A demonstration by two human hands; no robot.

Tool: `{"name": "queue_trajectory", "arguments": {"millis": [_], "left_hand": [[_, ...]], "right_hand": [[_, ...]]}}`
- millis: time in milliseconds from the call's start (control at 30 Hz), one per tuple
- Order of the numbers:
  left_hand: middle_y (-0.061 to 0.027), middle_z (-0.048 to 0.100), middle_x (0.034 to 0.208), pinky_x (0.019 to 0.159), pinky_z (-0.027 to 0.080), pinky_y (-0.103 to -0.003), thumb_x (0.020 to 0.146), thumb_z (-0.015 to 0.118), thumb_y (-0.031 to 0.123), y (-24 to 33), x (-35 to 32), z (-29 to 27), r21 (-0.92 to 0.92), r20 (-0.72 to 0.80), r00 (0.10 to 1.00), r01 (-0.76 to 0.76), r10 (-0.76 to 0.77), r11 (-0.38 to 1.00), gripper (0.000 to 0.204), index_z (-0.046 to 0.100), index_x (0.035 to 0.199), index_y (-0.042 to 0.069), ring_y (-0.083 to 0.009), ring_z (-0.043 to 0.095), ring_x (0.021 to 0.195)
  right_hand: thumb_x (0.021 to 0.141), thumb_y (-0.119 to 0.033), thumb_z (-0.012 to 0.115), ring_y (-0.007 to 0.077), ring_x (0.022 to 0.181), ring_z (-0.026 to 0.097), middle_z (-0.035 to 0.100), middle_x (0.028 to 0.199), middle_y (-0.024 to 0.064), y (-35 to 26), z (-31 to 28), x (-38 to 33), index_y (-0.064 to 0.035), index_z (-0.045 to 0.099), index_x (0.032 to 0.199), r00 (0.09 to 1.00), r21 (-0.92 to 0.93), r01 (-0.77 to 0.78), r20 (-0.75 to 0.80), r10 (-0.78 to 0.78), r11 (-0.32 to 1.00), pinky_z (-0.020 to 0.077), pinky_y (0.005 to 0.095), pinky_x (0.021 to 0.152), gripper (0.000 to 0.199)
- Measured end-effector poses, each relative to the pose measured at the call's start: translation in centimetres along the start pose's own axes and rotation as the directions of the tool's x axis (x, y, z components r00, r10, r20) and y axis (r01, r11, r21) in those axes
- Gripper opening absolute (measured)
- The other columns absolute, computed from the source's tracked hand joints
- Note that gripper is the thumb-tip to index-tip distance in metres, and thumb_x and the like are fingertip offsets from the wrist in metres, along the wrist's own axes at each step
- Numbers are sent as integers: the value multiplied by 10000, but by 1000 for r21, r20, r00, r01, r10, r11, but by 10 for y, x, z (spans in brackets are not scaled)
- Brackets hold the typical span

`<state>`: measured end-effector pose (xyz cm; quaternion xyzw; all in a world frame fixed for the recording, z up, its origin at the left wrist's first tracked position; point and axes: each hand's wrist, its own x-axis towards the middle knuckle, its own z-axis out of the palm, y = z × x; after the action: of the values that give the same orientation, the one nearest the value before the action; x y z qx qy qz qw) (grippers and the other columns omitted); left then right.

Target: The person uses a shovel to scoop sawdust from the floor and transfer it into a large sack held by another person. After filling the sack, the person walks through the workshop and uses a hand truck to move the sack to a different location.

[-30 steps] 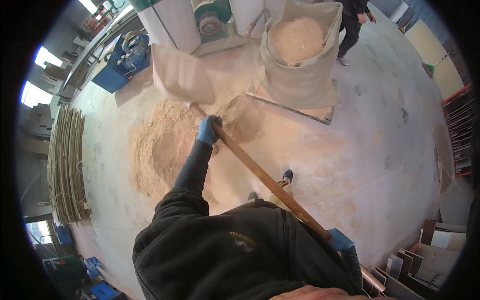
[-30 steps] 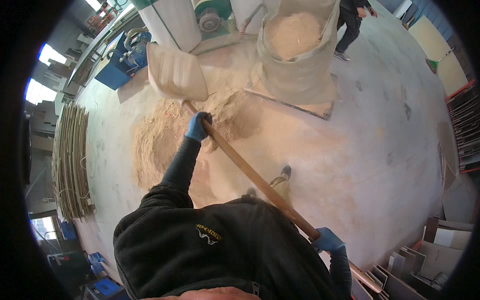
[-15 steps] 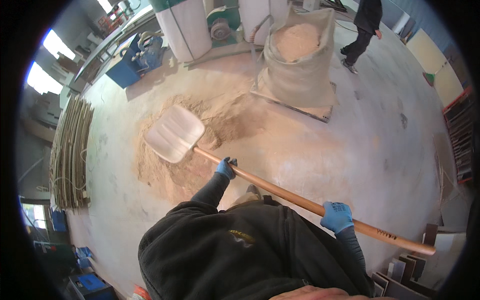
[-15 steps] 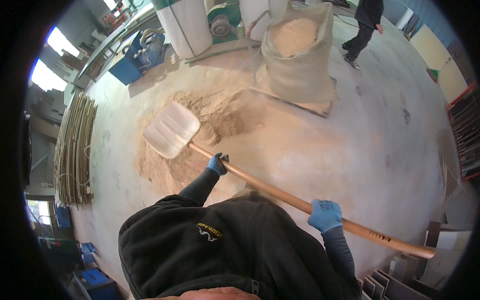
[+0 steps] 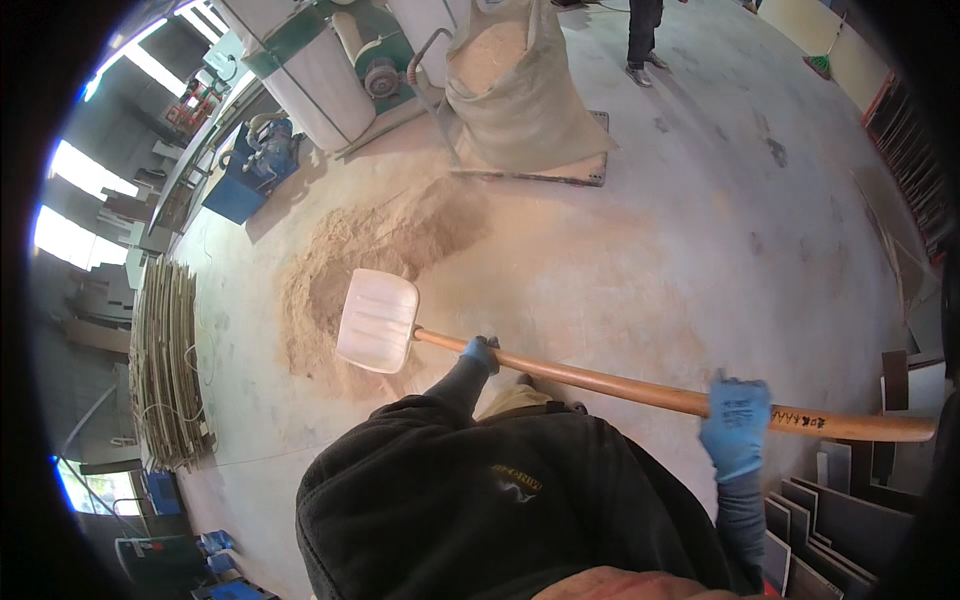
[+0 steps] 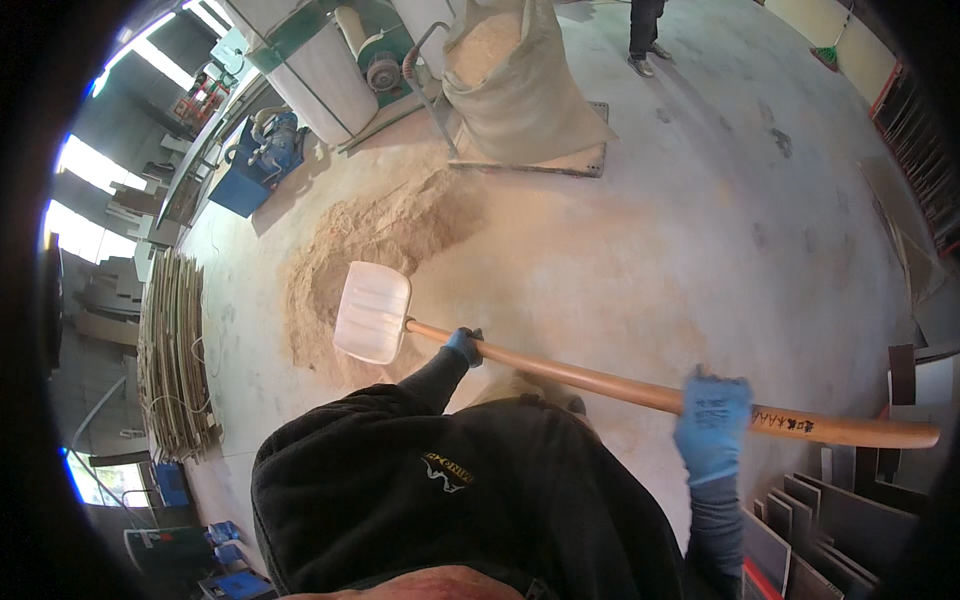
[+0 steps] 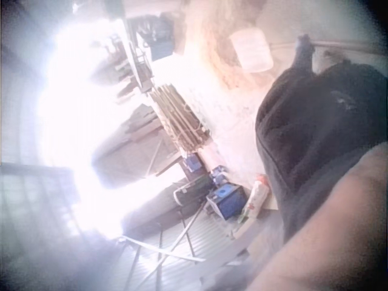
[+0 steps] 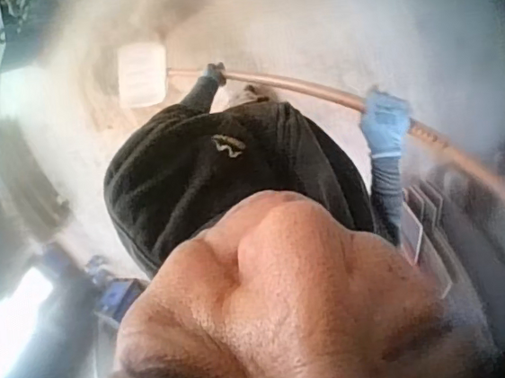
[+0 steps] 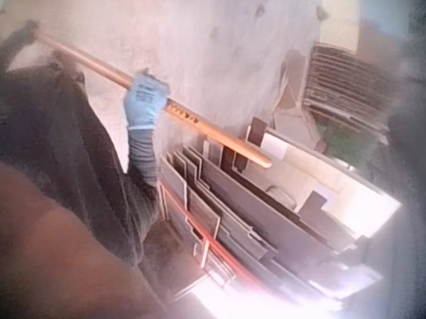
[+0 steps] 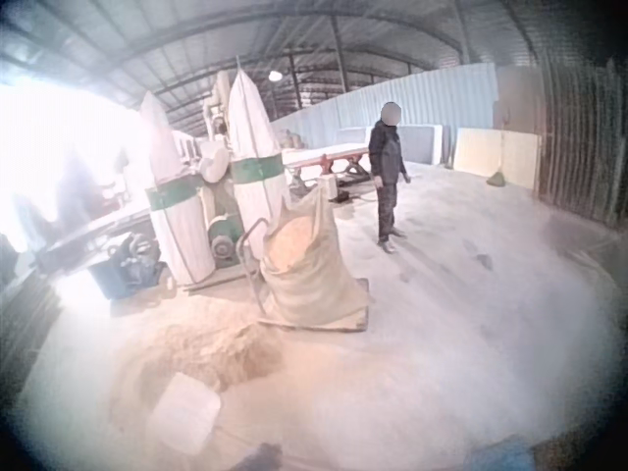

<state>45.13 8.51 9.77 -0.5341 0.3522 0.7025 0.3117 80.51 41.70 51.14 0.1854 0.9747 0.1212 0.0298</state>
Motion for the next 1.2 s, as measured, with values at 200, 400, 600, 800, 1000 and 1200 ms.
{"name": "queue_trajectory", "arguments": {"millis": [200, 400, 600, 800, 1000, 1200], "left_hand": [[-24, 655, 761, 728, 521, -345, 841, 515, 158, -19, 3, 16, 87, 34, 999, 22, -25, 996, 133, 639, 819, 115, -207, 626, 743], [-56, 663, 921, 803, 494, -303, 880, 457, 135, -29, 12, 11, -64, 123, 992, 33, -25, 997, 207, 636, 967, 77, -209, 601, 896], [-56, 672, 964, 813, 498, -297, 895, 465, 141, -68, 1, -24, 45, -11, 996, -85, 86, 995, 206, 634, 985, 66, -192, 601, 921], [-68, 664, 976, 877, 504, -318, 882, 517, 169, -145, -23, -33, -117, -56, 985, -169, 164, 979, 170, 587, 1002, 70, -214, 625, 903], [-57, 671, 844, 780, 539, -324, 835, 545, 154, -217, -44, -30, -51, -29, 985, -171, 170, 984, 115, 605, 908, 90, -206, 646, 773], [-40, 691, 800, 732, 559, -326, 818, 560, 156, -247, -47, -47, -201, -173, 981, -127, 93, 971, 92, 626, 854, 103, -194, 663, 726]], "right_hand": [[724, -188, 689, 208, 710, 619, 641, 734, 58, 39, -19, -23, -42, 672, 1113, 993, -116, -26, 107, 39, 993, 440, 358, 784, 416], [711, -182, 685, 207, 680, 620, 638, 717, 54, 42, -1, -18, -56, 685, 1067, 994, -88, -28, 99, 36, 996, 439, 355, 764, 377], [711, -186, 678, 216, 687, 623, 639, 720, 46, 78, 31, -44, -70, 687, 1044, 998, 25, 43, 45, -44, 999, 428, 370, 745, 352], [720, -206, 675, 212, 684, 626, 640, 725, 43, 152, 75, -57, -90, 684, 1056, 992, -13, 108, 67, -107, 994, 423, 375, 741, 356], [697, -200, 693, 204, 695, 635, 650, 740, 46, 229, 87, -65, -93, 683, 1037, 987, -19, 148, 65, -147, 989, 419, 355, 747, 356], [700, -205, 697, 202, 717, 644, 662, 758, 53, 244, 94, -68, -87, 682, 1043, 977, 39, 214, -14, -213, 976, 422, 346, 761, 363]]}}
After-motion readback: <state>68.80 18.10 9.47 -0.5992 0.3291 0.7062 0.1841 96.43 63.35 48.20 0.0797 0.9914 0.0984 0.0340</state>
